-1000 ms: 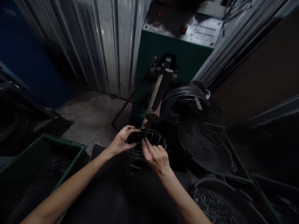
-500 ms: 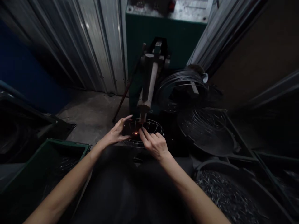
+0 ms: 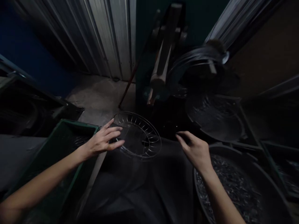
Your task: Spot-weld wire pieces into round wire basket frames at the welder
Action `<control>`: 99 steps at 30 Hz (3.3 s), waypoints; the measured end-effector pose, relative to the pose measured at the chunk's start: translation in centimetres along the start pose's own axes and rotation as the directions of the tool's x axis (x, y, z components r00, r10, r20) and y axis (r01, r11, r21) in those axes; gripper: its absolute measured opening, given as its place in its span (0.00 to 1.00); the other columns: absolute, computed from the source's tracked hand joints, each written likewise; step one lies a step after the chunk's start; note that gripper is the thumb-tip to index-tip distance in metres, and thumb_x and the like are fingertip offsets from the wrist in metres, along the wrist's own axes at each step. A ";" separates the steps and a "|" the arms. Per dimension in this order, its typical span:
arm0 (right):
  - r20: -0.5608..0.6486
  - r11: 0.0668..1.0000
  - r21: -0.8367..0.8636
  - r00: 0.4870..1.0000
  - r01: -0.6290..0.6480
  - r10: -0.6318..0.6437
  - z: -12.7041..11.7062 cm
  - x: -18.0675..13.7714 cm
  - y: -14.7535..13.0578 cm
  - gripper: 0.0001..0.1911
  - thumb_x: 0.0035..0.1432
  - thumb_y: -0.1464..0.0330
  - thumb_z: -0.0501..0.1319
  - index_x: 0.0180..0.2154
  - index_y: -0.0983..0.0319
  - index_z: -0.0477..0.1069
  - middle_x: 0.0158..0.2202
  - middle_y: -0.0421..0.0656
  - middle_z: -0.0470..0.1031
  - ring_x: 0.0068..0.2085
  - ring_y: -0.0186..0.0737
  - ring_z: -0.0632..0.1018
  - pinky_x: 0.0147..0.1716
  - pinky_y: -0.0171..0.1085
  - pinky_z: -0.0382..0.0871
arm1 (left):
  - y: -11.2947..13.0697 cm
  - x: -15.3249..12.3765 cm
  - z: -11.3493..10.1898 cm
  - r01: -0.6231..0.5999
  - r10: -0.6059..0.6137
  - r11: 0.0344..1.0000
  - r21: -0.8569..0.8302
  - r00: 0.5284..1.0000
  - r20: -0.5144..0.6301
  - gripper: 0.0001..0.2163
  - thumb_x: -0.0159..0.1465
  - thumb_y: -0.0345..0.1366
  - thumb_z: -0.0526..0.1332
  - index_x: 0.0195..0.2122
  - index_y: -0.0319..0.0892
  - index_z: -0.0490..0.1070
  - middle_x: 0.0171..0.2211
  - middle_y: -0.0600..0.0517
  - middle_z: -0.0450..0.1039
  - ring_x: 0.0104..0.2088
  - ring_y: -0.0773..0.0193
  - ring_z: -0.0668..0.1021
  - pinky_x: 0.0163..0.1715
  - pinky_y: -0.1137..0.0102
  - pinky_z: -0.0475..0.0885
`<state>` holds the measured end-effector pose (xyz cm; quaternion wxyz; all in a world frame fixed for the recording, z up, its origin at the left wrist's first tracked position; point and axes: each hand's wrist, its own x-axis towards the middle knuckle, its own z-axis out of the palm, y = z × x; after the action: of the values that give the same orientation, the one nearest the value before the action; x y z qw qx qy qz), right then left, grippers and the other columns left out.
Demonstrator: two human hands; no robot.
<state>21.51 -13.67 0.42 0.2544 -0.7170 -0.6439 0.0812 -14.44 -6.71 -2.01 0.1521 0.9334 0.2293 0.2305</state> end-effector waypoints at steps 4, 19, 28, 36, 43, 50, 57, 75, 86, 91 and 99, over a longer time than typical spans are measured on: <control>0.348 0.994 0.096 0.934 0.055 -0.085 7.4 3.1 -2.7 0.10 0.57 0.63 0.58 0.37 0.58 0.75 0.36 0.41 0.80 0.35 0.41 0.80 0.36 0.36 0.70 | 0.9 -5.9 -0.2 0.071 -0.071 0.997 0.010 0.997 -0.037 0.10 0.55 0.30 0.64 0.36 0.55 0.71 0.36 0.59 0.71 0.46 0.63 0.77 0.60 0.44 0.58; 0.615 0.998 -0.049 0.788 0.031 0.006 19.4 6.1 -7.4 0.12 0.59 0.63 0.58 0.42 0.60 0.75 0.39 0.45 0.79 0.41 0.45 0.78 0.42 0.42 0.68 | -2.4 -14.0 7.3 0.602 -0.925 0.293 -0.743 0.374 -0.061 0.23 0.57 0.49 0.62 0.51 0.44 0.63 0.42 0.46 0.71 0.37 0.61 0.77 0.37 0.63 0.76; 0.556 0.999 0.039 0.831 0.012 -0.031 17.5 6.0 -7.5 0.07 0.59 0.66 0.59 0.38 0.59 0.74 0.39 0.43 0.79 0.40 0.42 0.78 0.40 0.38 0.68 | -1.1 -8.7 7.7 0.239 -0.533 -0.573 -0.784 0.618 0.578 0.26 0.58 0.42 0.64 0.56 0.41 0.63 0.42 0.41 0.75 0.28 0.69 0.75 0.23 0.77 0.69; 0.353 0.993 0.113 0.934 0.012 -0.052 8.2 7.7 -8.8 0.06 0.58 0.66 0.59 0.36 0.59 0.74 0.34 0.41 0.79 0.36 0.38 0.78 0.36 0.34 0.67 | -0.6 -3.3 5.4 0.209 -0.361 -0.640 -0.740 0.768 0.529 0.25 0.63 0.40 0.60 0.59 0.36 0.59 0.34 0.43 0.76 0.20 0.73 0.72 0.15 0.82 0.65; 0.342 0.998 0.066 0.939 0.008 -0.030 1.9 11.0 -7.8 0.08 0.55 0.65 0.60 0.35 0.59 0.76 0.34 0.40 0.79 0.35 0.38 0.77 0.35 0.34 0.66 | 1.9 5.3 1.5 0.113 -0.380 -0.705 -0.700 0.773 0.507 0.25 0.66 0.50 0.50 0.52 0.30 0.62 0.24 0.49 0.71 0.15 0.74 0.69 0.11 0.82 0.61; 0.438 0.995 0.095 0.897 0.026 -0.065 -0.3 13.7 -6.4 0.10 0.52 0.62 0.60 0.31 0.60 0.76 0.29 0.39 0.77 0.32 0.37 0.76 0.30 0.32 0.65 | 6.2 10.2 -1.7 -0.027 -0.459 -0.795 -0.606 0.681 0.571 0.26 0.66 0.52 0.48 0.45 0.28 0.67 0.22 0.49 0.69 0.15 0.75 0.65 0.10 0.82 0.57; 0.619 0.986 0.164 0.774 0.038 -0.133 -1.1 18.0 -5.6 0.11 0.45 0.60 0.63 0.26 0.62 0.74 0.21 0.37 0.72 0.24 0.35 0.72 0.23 0.32 0.63 | 8.4 13.9 -4.9 -0.050 -0.434 -0.852 -0.521 0.623 0.650 0.21 0.67 0.49 0.49 0.37 0.32 0.65 0.23 0.52 0.64 0.17 0.75 0.64 0.11 0.82 0.57; 0.460 0.939 0.124 0.820 0.320 -0.340 -3.3 20.1 -7.8 0.10 0.52 0.66 0.60 0.37 0.59 0.76 0.37 0.40 0.79 0.40 0.41 0.78 0.37 0.33 0.68 | 5.6 11.3 3.2 0.053 -0.538 -0.452 -0.890 0.780 0.320 0.16 0.66 0.39 0.52 0.52 0.38 0.64 0.20 0.58 0.63 0.13 0.77 0.58 0.16 0.79 0.52; 0.144 0.937 0.343 0.982 0.065 -0.121 -2.6 16.4 -4.7 0.14 0.51 0.60 0.61 0.38 0.59 0.77 0.40 0.43 0.79 0.43 0.45 0.76 0.46 0.42 0.67 | 2.9 10.2 3.7 -0.009 -0.668 -0.273 -0.962 0.721 0.183 0.21 0.63 0.38 0.55 0.56 0.36 0.61 0.19 0.58 0.64 0.12 0.78 0.59 0.15 0.78 0.55; 0.260 0.829 0.517 0.962 -0.212 0.084 0.2 11.9 -2.4 0.20 0.49 0.54 0.62 0.38 0.62 0.75 0.35 0.44 0.78 0.36 0.43 0.76 0.37 0.40 0.70 | 2.5 9.9 4.0 -0.073 -0.710 -0.242 -0.968 0.693 0.126 0.21 0.64 0.39 0.54 0.57 0.38 0.60 0.20 0.58 0.64 0.13 0.78 0.59 0.15 0.79 0.53; 0.236 0.717 0.658 0.967 -0.231 0.096 2.3 11.9 -4.0 0.24 0.46 0.53 0.65 0.42 0.62 0.75 0.38 0.44 0.78 0.37 0.41 0.76 0.35 0.38 0.71 | 2.8 10.3 4.1 -0.103 -0.737 -0.226 -0.969 0.668 0.101 0.21 0.64 0.38 0.53 0.58 0.39 0.60 0.19 0.58 0.63 0.13 0.77 0.59 0.15 0.80 0.53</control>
<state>18.83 -1.43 2.87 0.4299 -0.6176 -0.5237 0.3994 -3.32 -4.66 -0.69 0.7637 0.2711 0.2711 0.5194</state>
